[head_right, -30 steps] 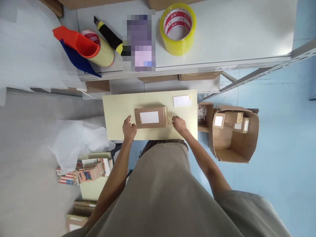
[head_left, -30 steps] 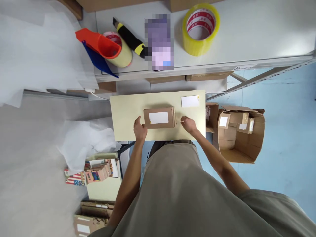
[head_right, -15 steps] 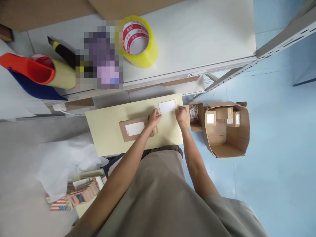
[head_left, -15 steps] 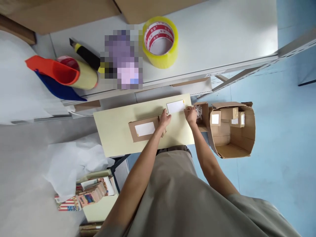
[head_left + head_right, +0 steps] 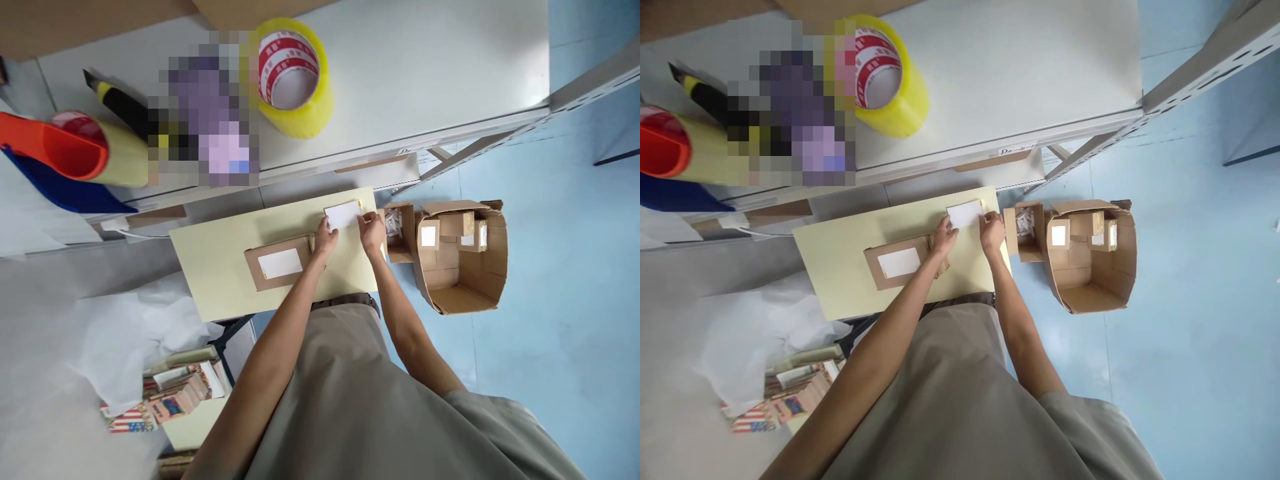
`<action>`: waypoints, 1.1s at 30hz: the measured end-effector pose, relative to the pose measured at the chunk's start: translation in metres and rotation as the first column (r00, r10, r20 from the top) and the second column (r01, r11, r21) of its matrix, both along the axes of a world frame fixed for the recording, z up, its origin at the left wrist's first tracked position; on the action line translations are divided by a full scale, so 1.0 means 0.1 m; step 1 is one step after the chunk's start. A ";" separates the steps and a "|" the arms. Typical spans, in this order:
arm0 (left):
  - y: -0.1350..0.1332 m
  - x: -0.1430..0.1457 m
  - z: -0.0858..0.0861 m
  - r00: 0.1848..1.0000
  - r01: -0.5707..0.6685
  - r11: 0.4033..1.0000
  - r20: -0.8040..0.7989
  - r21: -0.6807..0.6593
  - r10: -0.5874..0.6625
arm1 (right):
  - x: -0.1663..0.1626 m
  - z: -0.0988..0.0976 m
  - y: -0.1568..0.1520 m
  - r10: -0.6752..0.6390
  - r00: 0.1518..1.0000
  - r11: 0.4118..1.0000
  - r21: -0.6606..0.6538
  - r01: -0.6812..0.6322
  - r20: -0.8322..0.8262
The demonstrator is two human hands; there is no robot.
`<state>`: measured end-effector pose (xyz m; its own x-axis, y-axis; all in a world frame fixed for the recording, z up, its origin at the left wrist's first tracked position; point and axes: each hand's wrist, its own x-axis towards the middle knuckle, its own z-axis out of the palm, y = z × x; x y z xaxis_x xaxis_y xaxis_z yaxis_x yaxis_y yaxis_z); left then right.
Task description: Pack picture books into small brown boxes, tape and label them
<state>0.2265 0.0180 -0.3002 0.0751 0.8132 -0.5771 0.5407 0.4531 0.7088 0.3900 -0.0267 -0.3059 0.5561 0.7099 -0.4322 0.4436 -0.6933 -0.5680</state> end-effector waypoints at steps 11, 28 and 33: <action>0.17 0.00 0.33 0.998 -0.045 0.994 -0.058 -0.095 0.040 | -0.07 0.31 0.09 0.100 0.994 0.993 0.068 -0.098 -0.036; 0.47 -0.59 0.88 0.913 0.015 0.990 -0.406 0.142 0.044 | -0.65 0.17 0.56 -0.011 0.864 0.995 -0.090 -0.040 -0.504; 0.42 -0.67 0.90 0.897 0.040 0.992 -0.441 0.118 0.016 | -0.68 0.03 0.76 -0.061 0.876 0.968 -0.242 -0.065 -0.478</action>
<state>0.1596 0.0602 -0.2098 -0.1540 0.8792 -0.4509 0.8149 0.3710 0.4452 0.3224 0.0495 -0.3025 0.2349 0.5486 -0.8025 0.1625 -0.8361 -0.5240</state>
